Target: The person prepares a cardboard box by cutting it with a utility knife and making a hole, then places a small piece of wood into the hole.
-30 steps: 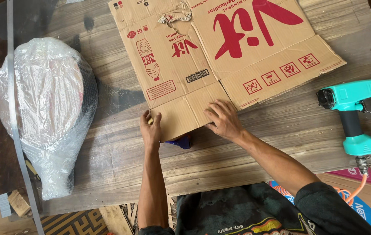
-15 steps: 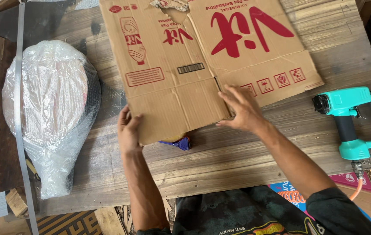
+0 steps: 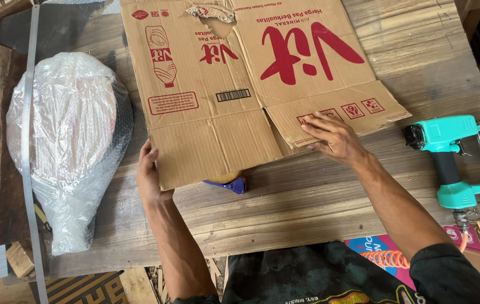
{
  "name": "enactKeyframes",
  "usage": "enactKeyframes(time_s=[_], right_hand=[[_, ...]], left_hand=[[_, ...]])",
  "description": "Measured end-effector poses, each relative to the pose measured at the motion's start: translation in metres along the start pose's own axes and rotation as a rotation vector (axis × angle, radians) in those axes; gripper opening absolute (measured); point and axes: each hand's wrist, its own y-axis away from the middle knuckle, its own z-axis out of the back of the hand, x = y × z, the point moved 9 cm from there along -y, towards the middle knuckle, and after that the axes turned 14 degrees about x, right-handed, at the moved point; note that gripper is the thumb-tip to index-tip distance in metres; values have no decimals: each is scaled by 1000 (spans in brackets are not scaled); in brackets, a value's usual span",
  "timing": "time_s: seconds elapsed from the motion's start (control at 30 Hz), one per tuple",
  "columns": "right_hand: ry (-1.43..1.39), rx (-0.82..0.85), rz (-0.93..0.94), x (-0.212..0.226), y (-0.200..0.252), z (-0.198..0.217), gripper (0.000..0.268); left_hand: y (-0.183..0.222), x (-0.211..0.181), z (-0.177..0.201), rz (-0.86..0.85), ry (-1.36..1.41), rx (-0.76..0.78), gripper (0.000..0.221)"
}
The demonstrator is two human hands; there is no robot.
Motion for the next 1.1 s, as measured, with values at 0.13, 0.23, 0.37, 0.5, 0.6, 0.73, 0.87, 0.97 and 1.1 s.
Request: enactKeyframes(time_s=[0.13,0.23,0.37,0.5,0.6,0.73,0.87,0.97,1.1], right_hand=[[-82,-243,92,11,-2,30,50],[-197,-345,129,23,-4,61,47],[-251,-533,103,25,-1,94,38],[-267,-719,-62,-38,41,91,53],[-317,-778,-79,14,38,152,56],[-438,-861,-172,-88,86,97,59],[-510,-1232,-287,-58,109,134,60],[-760,-1405,-264,-64,126,142,48],[-1195,-1493,-308,-72,145,146,78]], left_hand=[[28,-19,-50,-49,332,-40,59],[36,-48,-122,-147,508,24,85],[32,-38,-125,-304,477,8,109],[-25,73,4,-365,-42,93,42],[14,-6,-106,-433,-227,135,45],[6,23,-112,-400,-429,237,72],[12,44,-163,-331,-710,306,28],[21,43,-211,-524,-963,357,56],[33,76,-262,-611,-1041,619,83]])
